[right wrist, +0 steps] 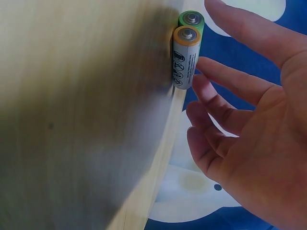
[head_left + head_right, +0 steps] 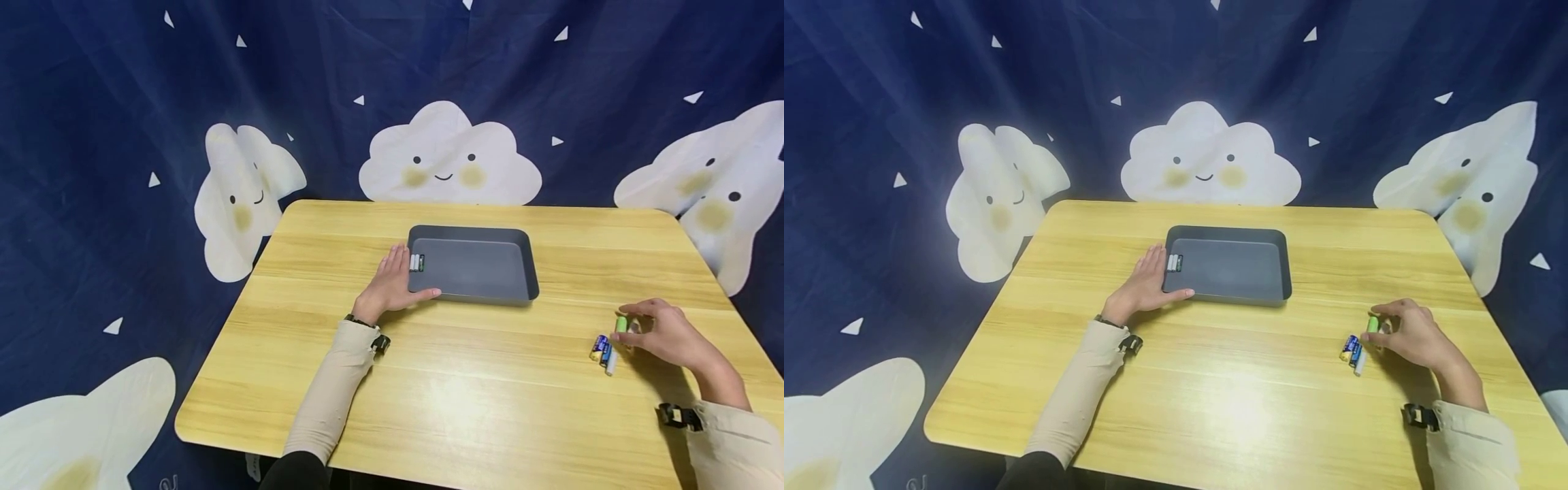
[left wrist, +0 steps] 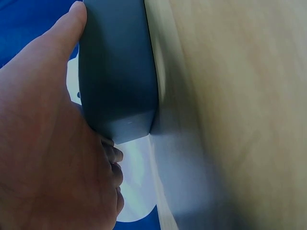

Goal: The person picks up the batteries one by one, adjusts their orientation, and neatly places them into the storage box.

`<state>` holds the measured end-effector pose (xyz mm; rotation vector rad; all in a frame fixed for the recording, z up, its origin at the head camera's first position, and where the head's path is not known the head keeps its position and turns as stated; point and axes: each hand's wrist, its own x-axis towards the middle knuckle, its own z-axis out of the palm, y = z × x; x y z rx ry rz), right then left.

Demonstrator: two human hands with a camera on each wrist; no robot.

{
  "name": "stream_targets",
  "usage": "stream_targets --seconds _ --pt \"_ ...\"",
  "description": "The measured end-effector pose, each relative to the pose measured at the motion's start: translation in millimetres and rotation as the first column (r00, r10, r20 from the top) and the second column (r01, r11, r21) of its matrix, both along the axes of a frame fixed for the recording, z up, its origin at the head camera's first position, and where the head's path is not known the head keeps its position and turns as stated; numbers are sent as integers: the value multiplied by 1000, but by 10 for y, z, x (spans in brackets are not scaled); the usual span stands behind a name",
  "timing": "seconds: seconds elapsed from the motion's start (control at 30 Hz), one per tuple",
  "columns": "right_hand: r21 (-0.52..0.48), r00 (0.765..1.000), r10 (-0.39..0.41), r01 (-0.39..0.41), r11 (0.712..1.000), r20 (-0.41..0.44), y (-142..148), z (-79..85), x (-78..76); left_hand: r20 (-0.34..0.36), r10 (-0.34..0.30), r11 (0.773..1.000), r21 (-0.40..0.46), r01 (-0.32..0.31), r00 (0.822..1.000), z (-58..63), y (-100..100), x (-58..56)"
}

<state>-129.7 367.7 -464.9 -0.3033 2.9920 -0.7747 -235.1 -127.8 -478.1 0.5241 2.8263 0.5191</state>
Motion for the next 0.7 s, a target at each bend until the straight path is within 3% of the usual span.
stream_targets --seconds 0.7 --pt "55 998 -22 18 998 58 -5 0 -7 -7 -1 1000 8 1 1000 16 -7 18"
